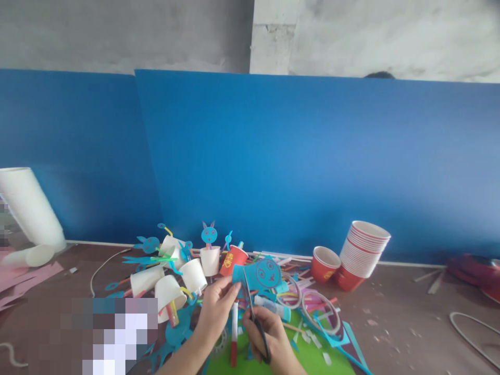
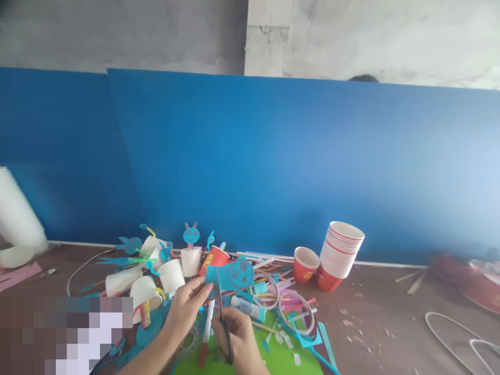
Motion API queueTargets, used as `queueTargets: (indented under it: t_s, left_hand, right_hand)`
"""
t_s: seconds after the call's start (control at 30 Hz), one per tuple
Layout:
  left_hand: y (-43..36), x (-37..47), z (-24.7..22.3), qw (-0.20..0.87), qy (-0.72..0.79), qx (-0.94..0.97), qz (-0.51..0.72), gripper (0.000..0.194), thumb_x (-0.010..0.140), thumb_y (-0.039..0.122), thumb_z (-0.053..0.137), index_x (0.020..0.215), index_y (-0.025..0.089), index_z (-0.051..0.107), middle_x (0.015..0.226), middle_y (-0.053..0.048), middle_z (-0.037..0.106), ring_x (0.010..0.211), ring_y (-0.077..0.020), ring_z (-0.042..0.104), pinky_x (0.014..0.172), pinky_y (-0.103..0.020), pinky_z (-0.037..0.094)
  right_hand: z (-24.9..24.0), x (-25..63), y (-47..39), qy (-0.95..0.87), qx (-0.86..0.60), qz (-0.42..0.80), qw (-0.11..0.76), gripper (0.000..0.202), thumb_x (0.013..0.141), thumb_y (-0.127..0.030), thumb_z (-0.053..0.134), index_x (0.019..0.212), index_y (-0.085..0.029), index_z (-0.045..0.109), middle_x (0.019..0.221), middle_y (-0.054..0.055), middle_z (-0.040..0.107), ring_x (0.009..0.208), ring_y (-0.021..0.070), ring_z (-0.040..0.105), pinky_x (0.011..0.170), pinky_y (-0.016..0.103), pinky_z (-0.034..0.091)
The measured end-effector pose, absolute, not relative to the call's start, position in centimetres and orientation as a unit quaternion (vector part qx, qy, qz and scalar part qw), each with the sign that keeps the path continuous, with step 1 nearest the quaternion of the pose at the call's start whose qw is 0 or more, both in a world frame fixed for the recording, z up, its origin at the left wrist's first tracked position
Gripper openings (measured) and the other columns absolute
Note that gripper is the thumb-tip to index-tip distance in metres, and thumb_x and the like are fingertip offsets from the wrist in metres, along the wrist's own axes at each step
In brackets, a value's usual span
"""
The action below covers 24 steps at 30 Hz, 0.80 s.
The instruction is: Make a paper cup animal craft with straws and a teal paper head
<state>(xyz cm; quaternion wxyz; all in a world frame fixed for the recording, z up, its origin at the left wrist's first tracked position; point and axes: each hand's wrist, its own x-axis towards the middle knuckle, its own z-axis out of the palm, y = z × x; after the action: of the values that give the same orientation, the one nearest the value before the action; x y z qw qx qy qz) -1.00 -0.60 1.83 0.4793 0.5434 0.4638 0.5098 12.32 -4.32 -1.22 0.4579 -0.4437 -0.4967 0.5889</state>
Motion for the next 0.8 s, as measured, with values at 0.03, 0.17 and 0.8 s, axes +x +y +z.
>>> queueTargets:
  t_s: [0.03, 0.17, 0.8]
  left_hand:
    - [-0.6, -1.0, 1.8, 0.477, 0.468, 0.543, 0.509, 0.043, 0.071, 0.057, 0.065, 0.079, 0.015, 0.07, 0.07, -0.004, 0.067, 0.069, -0.0211, 0.062, 0.061, -0.026, 0.051]
    - [-0.5, -1.1, 1.8, 0.481, 0.476, 0.541, 0.5, 0.042, 0.071, 0.056, 0.065, 0.081, 0.015, 0.068, 0.064, -0.002, 0.062, 0.065, -0.0197, 0.059, 0.059, -0.027, 0.05]
    - [-0.3, -1.8, 3.1, 0.513, 0.434, 0.564, 0.48, 0.035, 0.078, 0.044, 0.064, 0.094, 0.015, 0.074, 0.069, -0.002, 0.067, 0.064, -0.018, 0.057, 0.06, -0.025, 0.044]
  right_hand:
    - [-1.3, 12.3, -4.3, -0.498, -0.444, 0.589, 0.457, 0.051, 0.061, -0.065, 0.071, 0.066, -0.018, 0.053, 0.039, -0.011, 0.036, 0.029, 0.0032, 0.029, 0.029, 0.016, 0.021]
    - [-1.6, 12.4, -4.2, -0.496, -0.449, 0.587, 0.456, 0.046, 0.062, -0.059, 0.074, 0.067, -0.018, 0.054, 0.039, -0.011, 0.036, 0.029, 0.0034, 0.029, 0.029, 0.016, 0.022]
    - [-1.8, 12.9, -3.9, -0.526, -0.457, 0.565, 0.442, 0.042, 0.068, -0.056, 0.07, 0.069, -0.016, 0.058, 0.042, -0.009, 0.038, 0.032, 0.0036, 0.031, 0.031, 0.017, 0.021]
